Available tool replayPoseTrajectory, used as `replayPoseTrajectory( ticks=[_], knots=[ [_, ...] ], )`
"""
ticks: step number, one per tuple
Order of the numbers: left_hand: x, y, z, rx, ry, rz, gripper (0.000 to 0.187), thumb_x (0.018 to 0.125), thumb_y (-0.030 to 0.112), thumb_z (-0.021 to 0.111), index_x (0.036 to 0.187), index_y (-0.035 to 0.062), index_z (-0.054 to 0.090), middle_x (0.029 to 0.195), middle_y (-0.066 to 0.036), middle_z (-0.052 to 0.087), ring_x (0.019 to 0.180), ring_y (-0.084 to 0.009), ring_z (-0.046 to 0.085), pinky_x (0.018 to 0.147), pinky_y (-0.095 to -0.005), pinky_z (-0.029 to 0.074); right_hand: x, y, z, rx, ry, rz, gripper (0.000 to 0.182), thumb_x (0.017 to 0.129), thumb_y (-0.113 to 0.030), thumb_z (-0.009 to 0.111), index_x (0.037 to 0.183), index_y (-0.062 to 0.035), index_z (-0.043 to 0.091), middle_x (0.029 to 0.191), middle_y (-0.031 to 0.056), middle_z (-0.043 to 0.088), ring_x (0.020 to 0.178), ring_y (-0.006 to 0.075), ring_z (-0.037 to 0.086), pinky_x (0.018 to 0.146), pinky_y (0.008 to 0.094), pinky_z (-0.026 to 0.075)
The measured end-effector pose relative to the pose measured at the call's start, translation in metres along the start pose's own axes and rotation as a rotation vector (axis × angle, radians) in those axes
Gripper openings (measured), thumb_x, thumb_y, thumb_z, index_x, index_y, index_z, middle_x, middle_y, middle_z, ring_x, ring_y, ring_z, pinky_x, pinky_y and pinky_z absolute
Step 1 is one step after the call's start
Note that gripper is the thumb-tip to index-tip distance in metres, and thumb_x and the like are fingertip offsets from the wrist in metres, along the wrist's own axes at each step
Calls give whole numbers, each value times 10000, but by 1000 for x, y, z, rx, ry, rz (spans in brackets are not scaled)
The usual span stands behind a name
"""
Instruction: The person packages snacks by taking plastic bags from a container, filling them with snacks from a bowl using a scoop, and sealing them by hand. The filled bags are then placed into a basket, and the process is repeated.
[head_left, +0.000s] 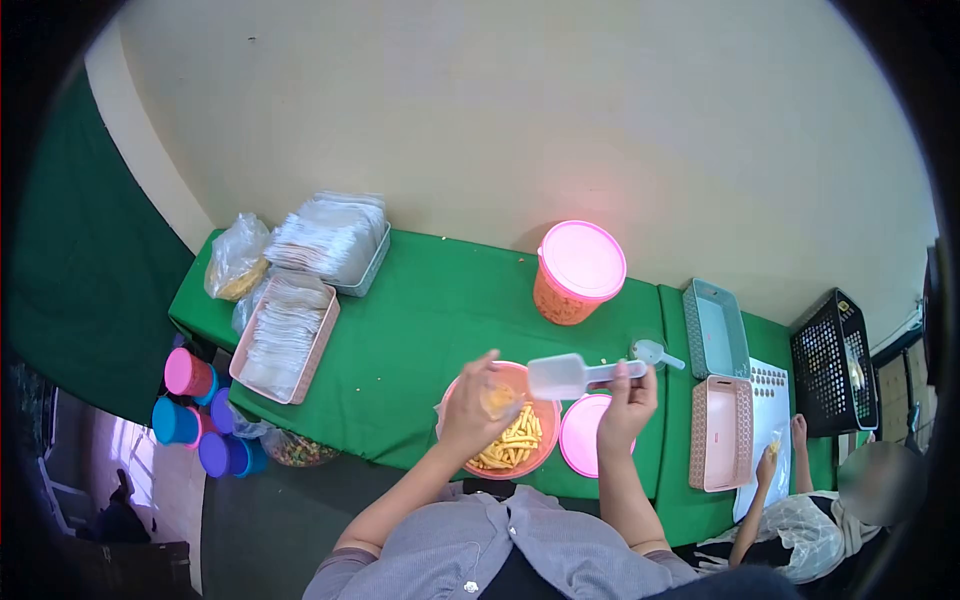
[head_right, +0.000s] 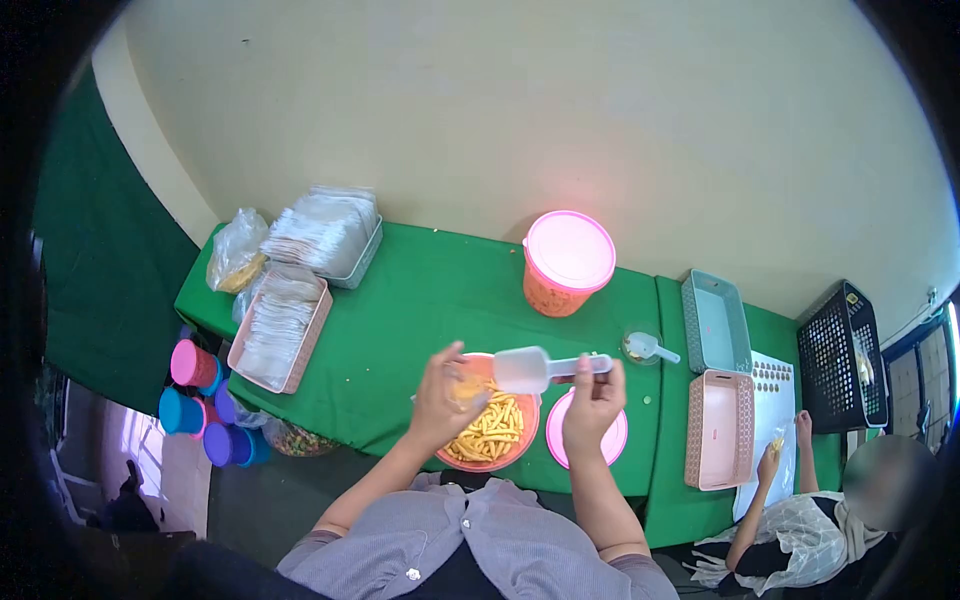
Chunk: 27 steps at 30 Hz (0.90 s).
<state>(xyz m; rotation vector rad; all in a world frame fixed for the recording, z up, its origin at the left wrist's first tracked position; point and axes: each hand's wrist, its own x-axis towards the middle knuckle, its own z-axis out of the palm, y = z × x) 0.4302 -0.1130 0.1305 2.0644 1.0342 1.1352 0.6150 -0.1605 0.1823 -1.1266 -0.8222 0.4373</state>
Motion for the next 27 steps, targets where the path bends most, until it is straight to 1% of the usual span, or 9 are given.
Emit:
replayPoseTrajectory(
  ticks=[3, 7, 10, 13, 15, 17, 21, 23, 27],
  knots=[
    [0, -8, -18, -278, 206, -160, 644, 755, 181, 762, 1295, 39, 440, 1069, -116, 599, 1013, -219, 578, 853, -356, 478, 1, 10, -9, -48, 4, 17, 121, 950, -123, 547, 870, -35, 523, 757, 36, 584, 653, 101, 602, 567, 255, 522],
    [-4, -14, -48, -396, 373, -172, 542, 809, 135, 726, 1264, 19, 457, 1036, -108, 620, 959, -182, 601, 848, -323, 488, -19, 72, -16, -336, -404, 195, 67, 919, -45, 562, 895, 14, 543, 810, 71, 625, 714, 126, 631, 637, 265, 538],
    [-14, -17, -57, -370, 426, -147, 492, 813, 115, 718, 1229, 14, 475, 1017, -105, 624, 935, -177, 607, 846, -318, 487, -33, 111, -12, -464, -564, 272, 81, 908, -25, 561, 925, 49, 533, 850, 99, 632, 759, 141, 650, 670, 280, 561],
    [-24, -21, -59, -313, 450, -159, 462, 802, 92, 717, 1196, 15, 487, 994, -102, 623, 920, -175, 607, 832, -316, 487, -46, 146, -3, -381, -528, 390, 95, 870, -31, 586, 900, 51, 550, 829, 154, 624, 733, 180, 667, 620, 313, 536],
    [-32, -24, -58, -248, 443, -174, 451, 796, 80, 716, 1182, 17, 490, 982, -99, 622, 913, -173, 605, 822, -315, 487, -47, 161, -2, -507, -592, 329, 75, 915, -7, 529, 964, 46, 508, 888, 134, 630, 820, 183, 671, 707, 291, 589],
    [-35, -26, -52, -173, 543, -190, 452, 780, 73, 720, 1169, 27, 495, 966, -97, 620, 893, -174, 603, 806, -317, 487, -47, 169, 5, -311, -476, 475, 60, 921, 5, 507, 968, 44, 505, 894, 134, 630, 820, 193, 674, 703, 295, 594],
    [-39, -42, -45, -72, 593, -199, 463, 763, 66, 728, 1164, 31, 498, 952, -108, 622, 881, -189, 606, 791, -327, 493, -49, 176, 5, -438, -488, 395, 56, 927, 9, 493, 970, 39, 513, 897, 126, 634, 822, 193, 674, 709, 296, 596],
    [-41, -56, -40, 9, 519, -267, 482, 747, 80, 741, 1163, 40, 502, 954, -109, 629, 899, -218, 603, 809, -369, 483, -44, 171, 7, -225, -529, 681, 37, 908, 3, 520, 896, 28, 544, 867, 121, 623, 764, 179, 669, 670, 296, 589],
    [-48, -75, -16, 102, 442, -324, 507, 720, 99, 747, 1165, 55, 509, 970, -102, 636, 934, -255, 591, 876, -413, 430, -62, 182, 11, -212, -456, 647, 71, 939, -1, 466, 984, 16, 519, 902, 129, 632, 819, 192, 674, 712, 297, 596]
  ],
)
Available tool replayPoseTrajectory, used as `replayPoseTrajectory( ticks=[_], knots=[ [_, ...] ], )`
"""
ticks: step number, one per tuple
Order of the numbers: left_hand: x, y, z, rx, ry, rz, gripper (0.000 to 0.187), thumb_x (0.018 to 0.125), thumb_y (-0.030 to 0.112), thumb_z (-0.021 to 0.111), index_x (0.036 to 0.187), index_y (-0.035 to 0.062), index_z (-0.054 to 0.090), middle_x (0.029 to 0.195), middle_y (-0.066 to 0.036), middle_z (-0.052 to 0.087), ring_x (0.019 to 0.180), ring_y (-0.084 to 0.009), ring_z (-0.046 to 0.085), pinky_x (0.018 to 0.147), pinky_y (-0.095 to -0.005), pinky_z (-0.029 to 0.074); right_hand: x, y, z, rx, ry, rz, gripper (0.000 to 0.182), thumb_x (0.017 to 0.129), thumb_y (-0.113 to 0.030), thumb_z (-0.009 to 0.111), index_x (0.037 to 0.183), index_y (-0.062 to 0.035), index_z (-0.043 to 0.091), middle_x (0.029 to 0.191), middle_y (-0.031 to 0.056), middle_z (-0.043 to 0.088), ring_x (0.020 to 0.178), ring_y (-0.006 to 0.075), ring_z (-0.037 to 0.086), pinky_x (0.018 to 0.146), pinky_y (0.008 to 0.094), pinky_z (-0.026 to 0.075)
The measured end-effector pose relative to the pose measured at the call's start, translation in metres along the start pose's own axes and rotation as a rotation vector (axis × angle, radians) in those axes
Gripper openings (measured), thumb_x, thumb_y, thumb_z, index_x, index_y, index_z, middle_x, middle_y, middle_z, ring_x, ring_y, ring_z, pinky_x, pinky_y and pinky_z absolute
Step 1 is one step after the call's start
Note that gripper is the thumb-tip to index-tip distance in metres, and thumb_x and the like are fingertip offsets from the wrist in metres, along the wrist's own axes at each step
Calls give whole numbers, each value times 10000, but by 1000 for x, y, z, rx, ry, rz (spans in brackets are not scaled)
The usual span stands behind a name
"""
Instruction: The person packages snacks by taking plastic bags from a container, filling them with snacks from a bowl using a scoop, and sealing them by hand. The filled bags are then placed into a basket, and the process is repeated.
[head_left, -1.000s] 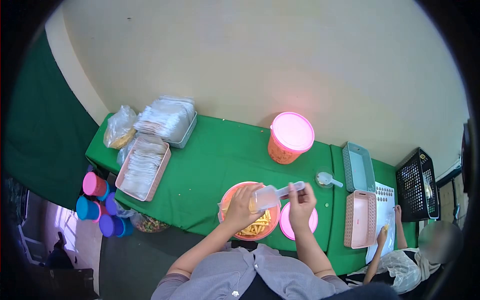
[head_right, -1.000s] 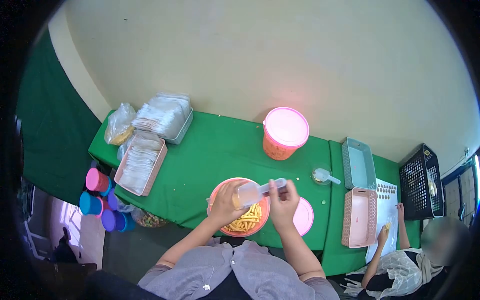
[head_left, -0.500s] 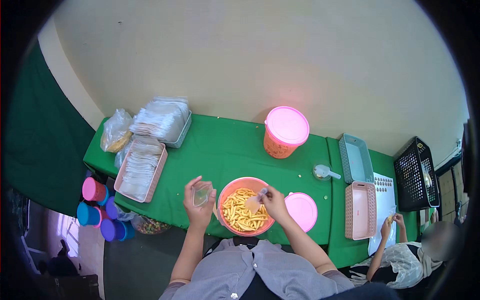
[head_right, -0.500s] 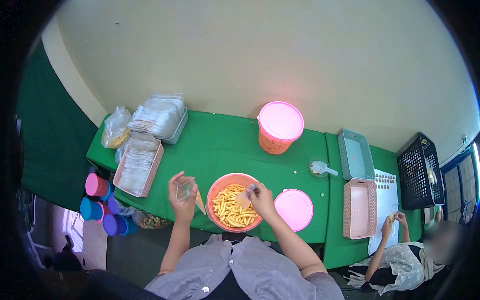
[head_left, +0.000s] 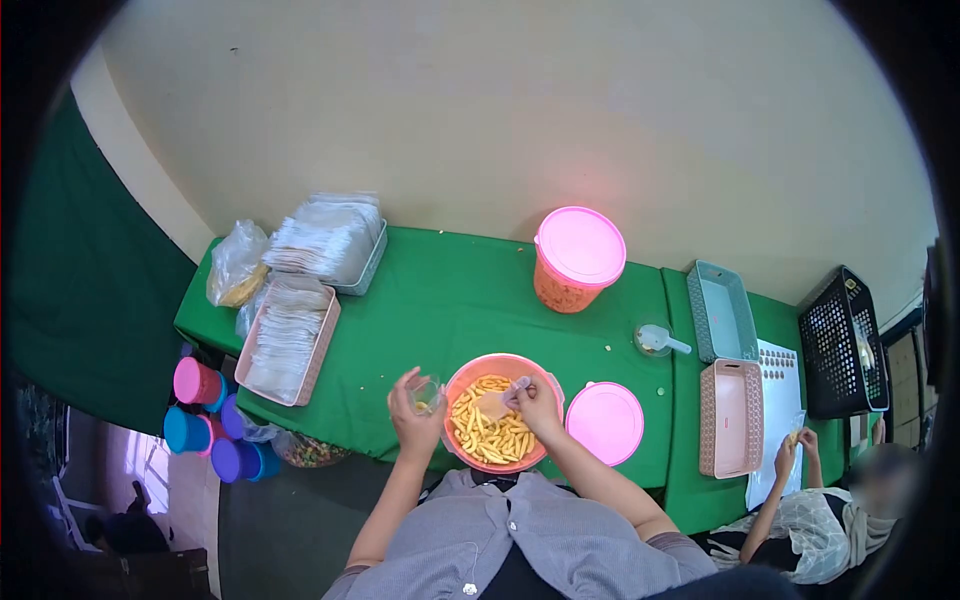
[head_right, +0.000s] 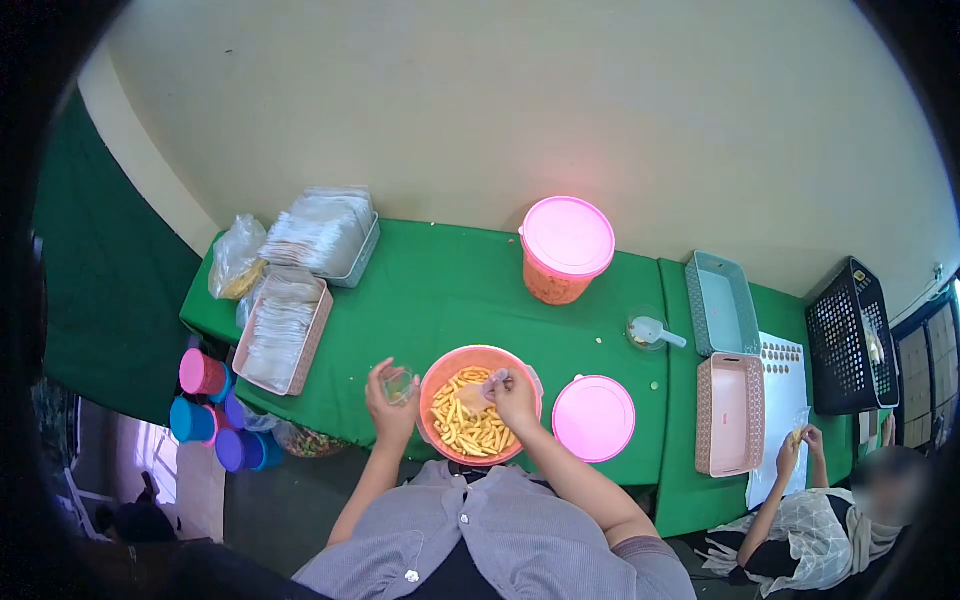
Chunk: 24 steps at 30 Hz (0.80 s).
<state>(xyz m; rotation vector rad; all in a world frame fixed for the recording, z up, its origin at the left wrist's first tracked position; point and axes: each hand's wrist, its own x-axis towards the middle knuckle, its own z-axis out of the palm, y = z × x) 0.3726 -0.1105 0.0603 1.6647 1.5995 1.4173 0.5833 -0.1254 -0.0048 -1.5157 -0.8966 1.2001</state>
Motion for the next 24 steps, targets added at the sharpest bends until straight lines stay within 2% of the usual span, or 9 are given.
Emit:
replayPoseTrajectory(
  ticks=[2, 3, 4, 6, 10, 12, 14, 17, 24],
  knots=[
    [-6, -10, 11, 146, -62, 154, 529, 696, 119, 745, 1170, 72, 513, 986, -87, 642, 965, -274, 578, 939, -427, 361, 4, 15, 5, 89, 5, 31, 83, 945, -7, 455, 997, 15, 516, 913, 139, 632, 810, 205, 677, 712, 301, 595],
    [-9, -17, 16, 150, -95, 164, 540, 683, 120, 736, 1173, 77, 512, 991, -90, 646, 973, -276, 575, 965, -423, 328, 2, 2, -1, 90, -112, 95, 87, 950, -16, 452, 1000, 19, 513, 920, 147, 632, 822, 223, 677, 720, 305, 594],
    [-10, -18, 17, 147, -97, 165, 540, 683, 120, 736, 1173, 77, 512, 991, -90, 646, 973, -276, 575, 965, -423, 328, 1, -9, -5, 88, -109, 94, 87, 950, -16, 452, 1000, 19, 513, 920, 147, 632, 822, 223, 677, 720, 305, 594],
    [-10, -17, 20, 107, -60, 72, 536, 689, 117, 729, 1176, 76, 507, 990, -87, 648, 990, -268, 573, 970, -425, 326, 1, -22, -11, -78, -272, 192, 83, 948, -14, 454, 995, 21, 512, 933, 152, 625, 844, 229, 673, 729, 306, 593],
    [-8, -19, 23, 113, -77, 95, 529, 695, 111, 720, 1177, 73, 503, 987, -86, 647, 996, -267, 573, 977, -424, 321, -10, -2, 10, -13, -121, 22, 78, 947, -23, 474, 990, 24, 517, 909, 132, 627, 826, 207, 668, 730, 301, 593],
    [-8, -19, 22, 125, -79, 103, 528, 697, 110, 717, 1178, 72, 501, 988, -88, 648, 993, -265, 577, 982, -423, 320, -7, 1, 9, -16, -118, 7, 117, 943, -44, 485, 1035, 25, 507, 905, 141, 633, 776, 213, 670, 671, 300, 591],
    [-9, -19, 20, 124, -85, 96, 526, 697, 113, 719, 1175, 73, 503, 986, -88, 646, 989, -262, 578, 983, -423, 319, -6, -5, 5, 134, -169, 314, 170, 954, -89, 495, 1081, 23, 480, 926, 152, 624, 806, 222, 667, 670, 307, 591],
    [-5, -18, 21, 136, -94, 118, 522, 696, 117, 723, 1170, 75, 508, 978, -85, 643, 984, -254, 581, 992, -429, 313, -6, -8, 5, 227, -120, 426, 181, 978, -148, 469, 1078, 2, 484, 1002, 156, 598, 868, 214, 649, 705, 301, 588],
    [3, 2, 10, 208, -60, 181, 523, 695, 128, 736, 1167, 81, 516, 965, -76, 631, 956, -243, 587, 1012, -465, 311, -10, -26, -6, 441, -65, 387, 194, 990, -166, 432, 1102, -12, 467, 1010, 154, 594, 843, 213, 646, 735, 308, 569]
  ],
)
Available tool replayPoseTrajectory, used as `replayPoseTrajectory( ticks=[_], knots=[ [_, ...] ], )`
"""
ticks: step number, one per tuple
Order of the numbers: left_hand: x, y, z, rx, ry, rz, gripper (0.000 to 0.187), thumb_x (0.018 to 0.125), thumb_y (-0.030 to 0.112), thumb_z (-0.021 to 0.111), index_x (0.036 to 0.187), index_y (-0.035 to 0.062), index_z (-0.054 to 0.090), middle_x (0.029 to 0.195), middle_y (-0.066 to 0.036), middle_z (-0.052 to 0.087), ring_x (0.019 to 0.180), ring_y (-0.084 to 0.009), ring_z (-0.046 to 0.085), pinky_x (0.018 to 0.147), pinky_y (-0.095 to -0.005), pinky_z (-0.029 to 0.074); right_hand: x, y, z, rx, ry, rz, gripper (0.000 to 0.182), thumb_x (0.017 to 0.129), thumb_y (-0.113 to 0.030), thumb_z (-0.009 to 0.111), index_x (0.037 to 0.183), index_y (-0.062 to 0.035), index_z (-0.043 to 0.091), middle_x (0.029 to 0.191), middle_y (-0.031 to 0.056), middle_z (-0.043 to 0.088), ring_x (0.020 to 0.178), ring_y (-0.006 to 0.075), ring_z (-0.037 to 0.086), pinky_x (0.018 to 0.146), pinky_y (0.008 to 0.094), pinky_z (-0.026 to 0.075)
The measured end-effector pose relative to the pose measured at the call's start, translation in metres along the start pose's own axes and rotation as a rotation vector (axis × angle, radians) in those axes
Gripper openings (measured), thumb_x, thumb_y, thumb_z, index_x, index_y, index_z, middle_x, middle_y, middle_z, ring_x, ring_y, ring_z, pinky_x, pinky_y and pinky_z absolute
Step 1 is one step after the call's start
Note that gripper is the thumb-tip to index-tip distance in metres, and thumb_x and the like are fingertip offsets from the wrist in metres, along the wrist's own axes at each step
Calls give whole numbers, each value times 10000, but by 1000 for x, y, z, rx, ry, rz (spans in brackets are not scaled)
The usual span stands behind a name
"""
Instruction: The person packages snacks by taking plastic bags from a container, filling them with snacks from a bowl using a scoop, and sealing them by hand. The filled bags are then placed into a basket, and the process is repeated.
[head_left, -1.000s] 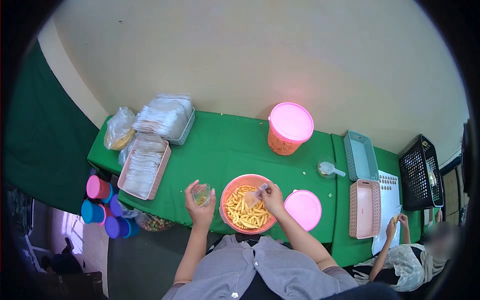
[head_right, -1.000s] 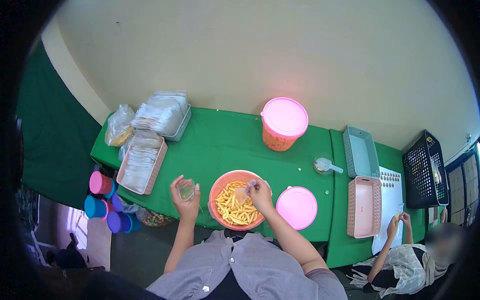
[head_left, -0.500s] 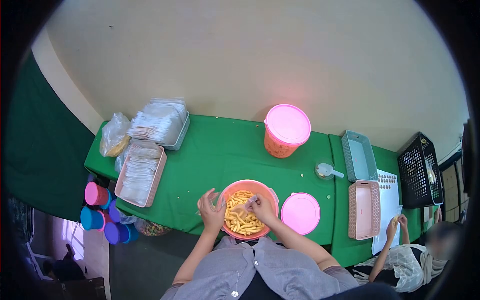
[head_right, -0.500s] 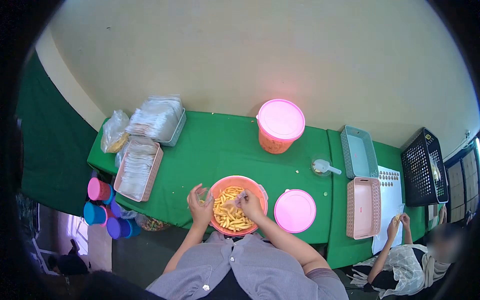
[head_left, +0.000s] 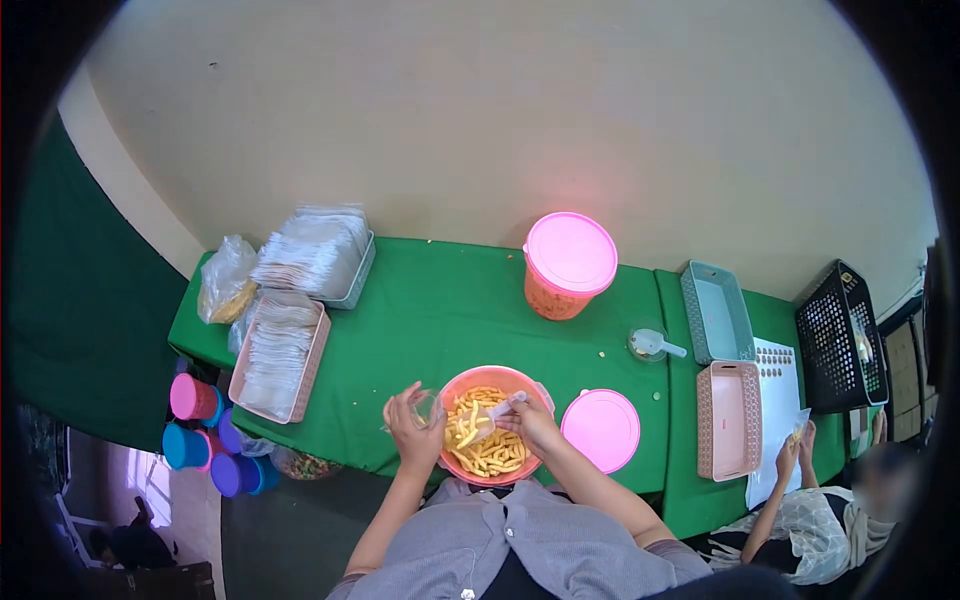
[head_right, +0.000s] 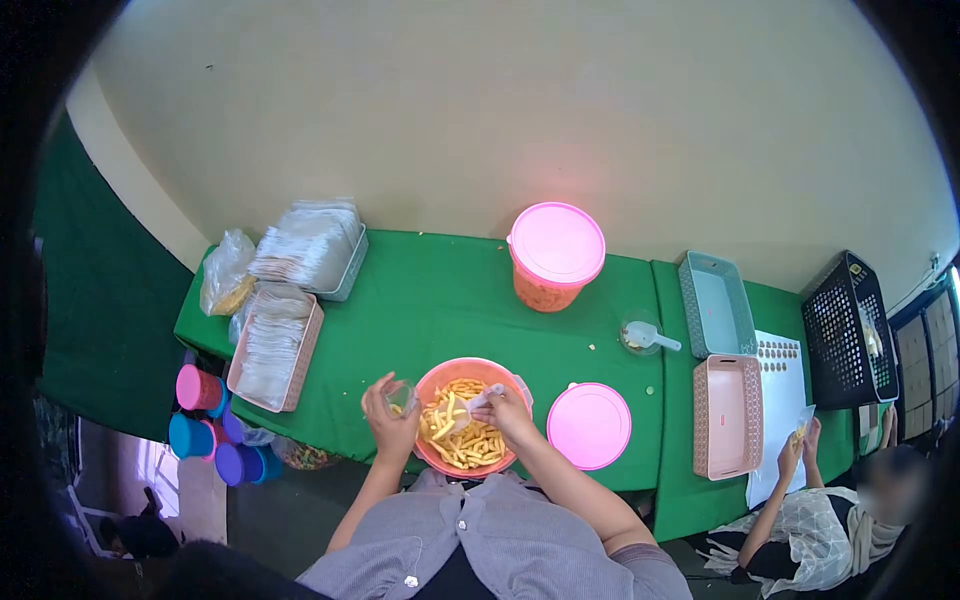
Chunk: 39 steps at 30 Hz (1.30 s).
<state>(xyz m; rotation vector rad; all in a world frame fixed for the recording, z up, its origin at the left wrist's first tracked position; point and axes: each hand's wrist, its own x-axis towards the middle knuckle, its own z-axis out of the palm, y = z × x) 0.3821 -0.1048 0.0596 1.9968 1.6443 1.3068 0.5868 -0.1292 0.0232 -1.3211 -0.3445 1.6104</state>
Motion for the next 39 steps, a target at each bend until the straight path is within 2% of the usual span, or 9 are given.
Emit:
replayPoseTrajectory(
  ticks=[7, 10, 13, 15, 20, 22, 24, 28, 39],
  knots=[
    [30, 25, -24, -85, 217, 50, 519, 686, 61, 750, 1147, 64, 510, 921, -85, 602, 889, -260, 587, 888, -421, 430, -31, -45, -8, 171, -12, -214, 151, 971, -167, 479, 1013, -26, 515, 880, 112, 622, 746, 176, 643, 699, 281, 558],
    [35, 42, -25, -217, 257, 112, 507, 741, 14, 730, 1178, 28, 474, 963, -112, 567, 875, -198, 585, 769, -325, 488, -41, -61, -7, 255, 2, -213, 126, 958, -163, 512, 952, -38, 523, 821, 98, 620, 681, 163, 630, 647, 274, 549],
    [36, 60, -28, -357, 175, 130, 521, 749, 42, 737, 1189, 27, 457, 957, -99, 570, 867, -187, 585, 759, -310, 492, -61, -84, -1, 300, 46, -344, 102, 939, -152, 546, 914, -57, 520, 760, 68, 613, 638, 138, 618, 615, 260, 535],
    [35, 68, -28, -476, -20, 123, 553, 735, 65, 754, 1195, 31, 450, 951, -96, 574, 855, -190, 589, 754, -316, 497, -73, -100, -1, 266, 64, -440, 102, 938, -153, 548, 907, -60, 524, 750, 58, 612, 630, 128, 615, 608, 256, 532],
    [27, 70, -19, -470, -197, 101, 595, 697, 100, 782, 1196, 50, 462, 951, -100, 574, 861, -191, 591, 756, -321, 496, -98, -129, 2, 254, 98, -662, 103, 932, -143, 551, 885, -53, 537, 712, 36, 613, 578, 110, 614, 535, 219, 516],
    [26, 71, -18, -342, -397, 153, 683, 647, 175, 807, 1231, 78, 469, 990, -98, 581, 914, -245, 592, 823, -382, 462, -106, -136, 6, 259, 88, -675, 107, 928, -130, 556, 873, -39, 538, 710, 51, 618, 572, 119, 625, 521, 218, 521],
    [26, 76, -20, -310, -431, 218, 707, 629, 196, 812, 1237, 89, 469, 1006, -96, 577, 938, -258, 581, 847, -395, 443, -112, -138, 12, -70, 83, -658, 104, 920, -103, 568, 858, -27, 532, 710, 72, 623, 571, 126, 630, 528, 229, 534],
    [27, 84, -19, -286, -466, 328, 736, 602, 220, 820, 1240, 107, 470, 1036, -99, 567, 985, -289, 558, 885, -417, 415, -116, -132, 20, -110, 103, -724, 103, 915, -72, 571, 846, -13, 522, 709, 85, 626, 569, 130, 631, 534, 237, 543],
    [21, 88, -14, -275, -483, 251, 686, 645, 251, 807, 1226, 71, 489, 1078, -132, 582, 1011, -328, 571, 882, -418, 436, -123, -123, 24, -98, 164, -826, 116, 933, -65, 554, 842, -10, 508, 746, 83, 622, 624, 124, 631, 570, 246, 549]
  ],
)
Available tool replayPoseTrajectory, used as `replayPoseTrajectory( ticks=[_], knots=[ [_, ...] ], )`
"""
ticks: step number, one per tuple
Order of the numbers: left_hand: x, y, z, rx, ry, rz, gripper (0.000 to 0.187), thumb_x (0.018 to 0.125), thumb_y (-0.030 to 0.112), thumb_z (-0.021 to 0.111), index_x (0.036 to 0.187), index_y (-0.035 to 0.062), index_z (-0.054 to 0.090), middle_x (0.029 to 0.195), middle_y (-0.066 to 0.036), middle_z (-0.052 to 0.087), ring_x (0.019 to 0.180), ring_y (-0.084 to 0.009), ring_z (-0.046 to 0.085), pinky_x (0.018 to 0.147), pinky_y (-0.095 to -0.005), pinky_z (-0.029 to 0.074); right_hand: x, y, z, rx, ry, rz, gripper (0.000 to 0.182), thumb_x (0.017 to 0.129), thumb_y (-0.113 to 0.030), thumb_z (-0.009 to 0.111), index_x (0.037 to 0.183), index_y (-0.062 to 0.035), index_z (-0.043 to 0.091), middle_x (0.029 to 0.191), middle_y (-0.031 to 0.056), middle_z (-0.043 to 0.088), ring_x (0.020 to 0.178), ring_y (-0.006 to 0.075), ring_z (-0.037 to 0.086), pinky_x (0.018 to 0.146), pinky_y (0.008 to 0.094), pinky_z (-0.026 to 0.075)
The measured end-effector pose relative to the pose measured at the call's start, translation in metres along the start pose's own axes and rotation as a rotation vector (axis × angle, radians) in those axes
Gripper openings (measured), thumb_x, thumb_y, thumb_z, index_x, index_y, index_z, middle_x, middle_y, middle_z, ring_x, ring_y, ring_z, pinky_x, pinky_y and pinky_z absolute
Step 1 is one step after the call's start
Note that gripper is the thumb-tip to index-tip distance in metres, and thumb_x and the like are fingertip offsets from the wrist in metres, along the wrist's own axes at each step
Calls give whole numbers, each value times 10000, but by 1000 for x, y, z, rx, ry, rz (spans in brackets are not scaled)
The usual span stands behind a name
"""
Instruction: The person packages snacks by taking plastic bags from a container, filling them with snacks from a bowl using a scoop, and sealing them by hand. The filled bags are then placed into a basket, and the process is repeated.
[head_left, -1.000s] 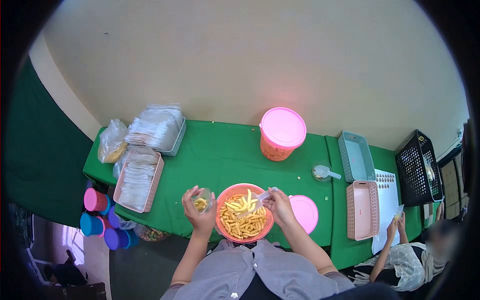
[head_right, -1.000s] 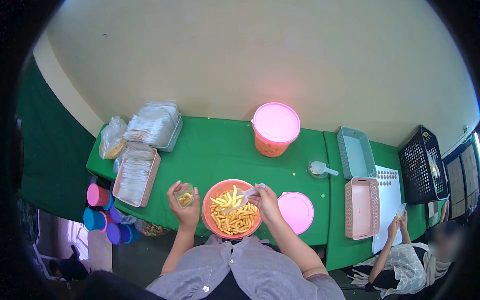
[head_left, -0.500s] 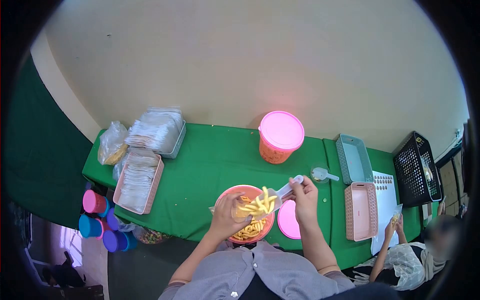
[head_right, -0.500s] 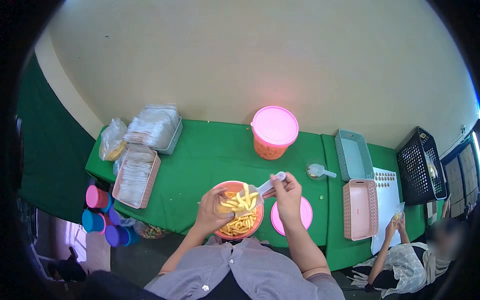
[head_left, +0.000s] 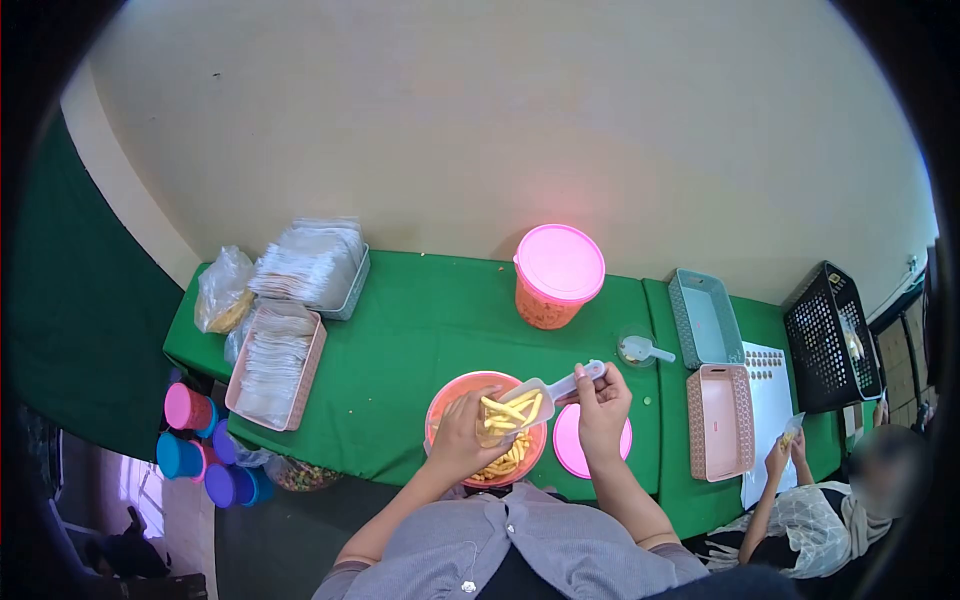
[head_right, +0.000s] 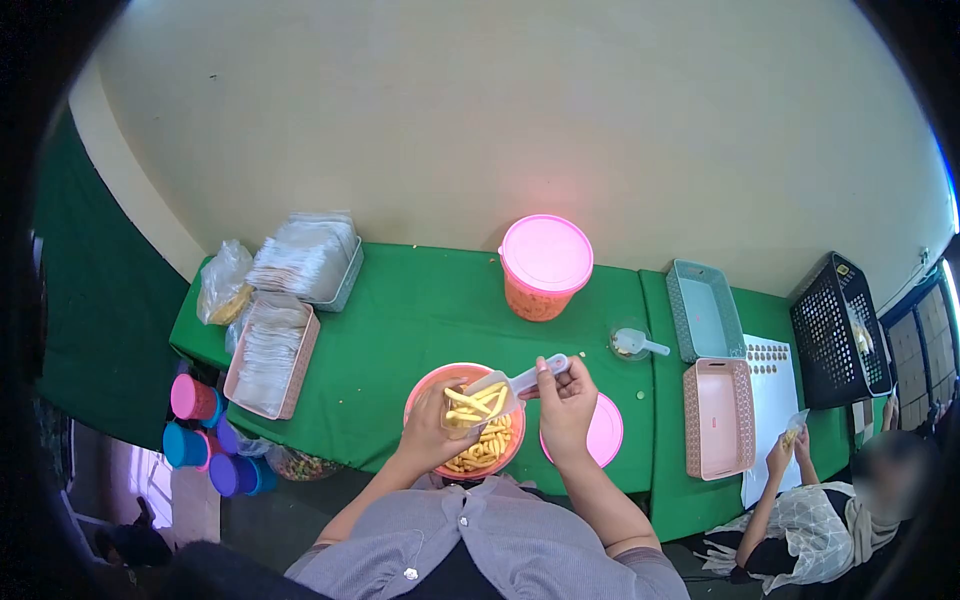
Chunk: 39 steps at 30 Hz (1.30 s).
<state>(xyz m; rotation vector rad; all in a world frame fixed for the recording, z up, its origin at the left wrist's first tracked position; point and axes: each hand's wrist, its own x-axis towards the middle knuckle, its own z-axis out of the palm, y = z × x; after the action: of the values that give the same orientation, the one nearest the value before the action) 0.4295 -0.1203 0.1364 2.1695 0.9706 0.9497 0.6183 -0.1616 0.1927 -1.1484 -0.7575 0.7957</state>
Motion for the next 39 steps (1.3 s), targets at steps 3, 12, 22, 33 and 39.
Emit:
replayPoseTrajectory(
  ticks=[3, 12, 22, 33, 39],
  knots=[
    [1, 1, 1, 9, -2, 24, 687, 640, 252, 810, 1221, 65, 495, 1085, -138, 586, 1017, -327, 572, 883, -415, 437, -3, 2, 0, 9, -57, 4, 114, 933, -68, 556, 849, -10, 506, 749, 81, 622, 625, 125, 630, 578, 250, 552],
    [-1, 2, 1, 28, -12, 36, 702, 639, 247, 802, 1240, 70, 485, 1094, -151, 580, 1038, -331, 559, 897, -431, 419, -3, 12, 2, 61, -26, 4, 120, 936, -74, 557, 857, -3, 500, 760, 84, 620, 664, 127, 637, 612, 254, 556],
    [-2, 4, 1, 13, -10, 48, 745, 639, 256, 797, 1276, 71, 456, 1087, -162, 571, 1042, -340, 545, 898, -447, 408, -15, 12, 3, -71, -161, -44, 124, 926, -79, 583, 860, -1, 514, 764, 77, 632, 685, 119, 642, 637, 244, 539],
    [0, 9, -4, 37, 29, 77, 739, 622, 197, 800, 1270, 72, 469, 1028, -134, 581, 955, -319, 573, 857, -416, 442, -20, 17, -1, -94, -133, -172, 120, 908, -76, 610, 864, 13, 543, 782, 92, 650, 725, 136, 667, 625, 247, 529],
    [-3, 4, 0, 13, 8, 61, 789, 611, 213, 808, 1301, 92, 444, 1095, -132, 574, 1024, -325, 551, 886, -436, 415, -24, 18, 0, -233, -239, -143, 116, 912, -70, 603, 859, 4, 531, 773, 93, 651, 681, 123, 653, 619, 237, 518]
  ],
)
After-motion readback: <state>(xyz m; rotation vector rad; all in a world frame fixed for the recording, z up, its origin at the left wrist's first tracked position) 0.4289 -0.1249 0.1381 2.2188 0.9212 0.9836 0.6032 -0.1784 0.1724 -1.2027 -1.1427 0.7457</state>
